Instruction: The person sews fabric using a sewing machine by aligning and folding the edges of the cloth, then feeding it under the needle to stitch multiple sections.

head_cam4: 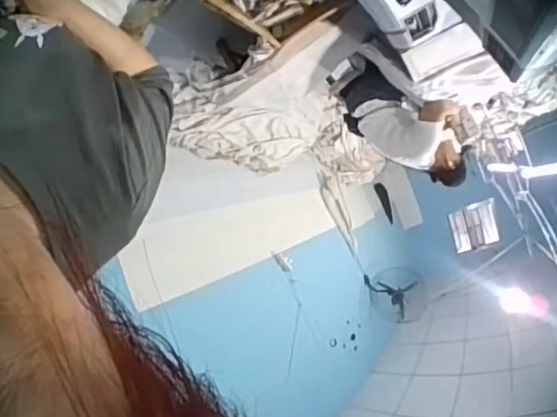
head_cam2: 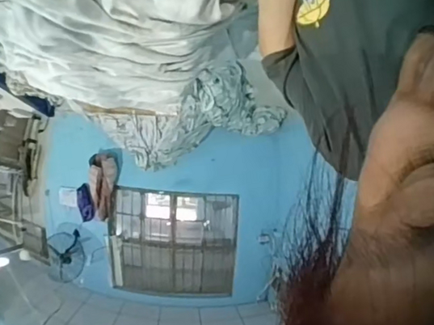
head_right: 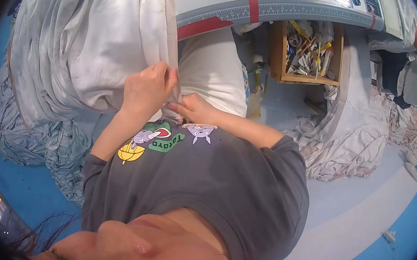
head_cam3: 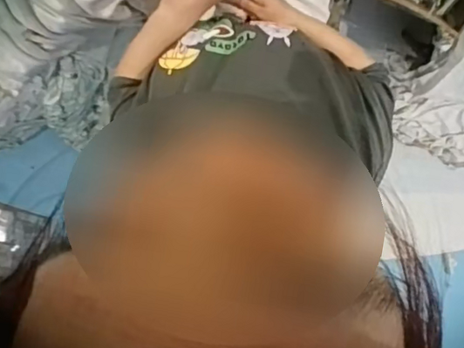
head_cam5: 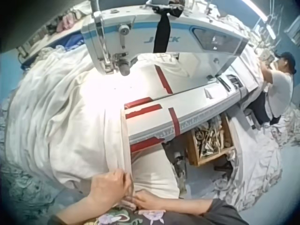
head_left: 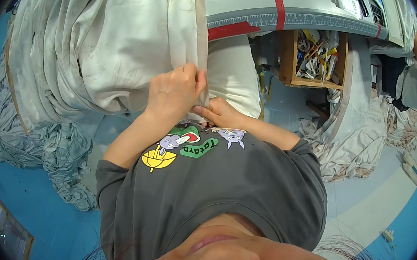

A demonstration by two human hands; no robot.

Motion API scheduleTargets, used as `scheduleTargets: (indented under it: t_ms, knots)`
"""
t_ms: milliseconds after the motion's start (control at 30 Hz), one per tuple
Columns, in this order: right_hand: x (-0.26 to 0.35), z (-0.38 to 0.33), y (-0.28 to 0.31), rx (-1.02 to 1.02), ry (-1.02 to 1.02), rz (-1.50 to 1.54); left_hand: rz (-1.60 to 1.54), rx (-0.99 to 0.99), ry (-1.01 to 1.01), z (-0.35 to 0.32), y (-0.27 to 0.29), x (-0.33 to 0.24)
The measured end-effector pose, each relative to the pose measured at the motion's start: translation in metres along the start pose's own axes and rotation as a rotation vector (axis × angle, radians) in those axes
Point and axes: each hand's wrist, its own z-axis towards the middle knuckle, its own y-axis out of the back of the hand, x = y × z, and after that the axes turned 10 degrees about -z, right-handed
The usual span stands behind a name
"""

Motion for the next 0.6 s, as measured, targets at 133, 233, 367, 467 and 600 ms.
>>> scheduleTargets:
  t_ms: [133, 233, 367, 467, 600]
  knots:
    - [-0.006, -0.003, 0.000, -0.047, 0.068, -0.041, 0.025, -0.001, 0.024, -0.001, 0.008, 0.002]
    - [-0.019, -0.002, -0.001, -0.106, 0.110, -0.148, -0.047, 0.063, -0.052, 0.006, 0.019, -0.008]
    - [-0.015, 0.002, 0.007, -0.136, 0.299, -0.806, -0.023, 0.234, -0.060, 0.013, -0.001, -0.008]
    - [0.027, -0.012, 0.039, 0.061, 0.285, -1.041, -0.025, 0.270, -0.068, 0.006, -0.009, 0.004]
    - [0.053, 0.007, 0.104, -0.446, 0.768, -1.136, -0.252, 0.345, -0.136, 0.017, 0.015, 0.001]
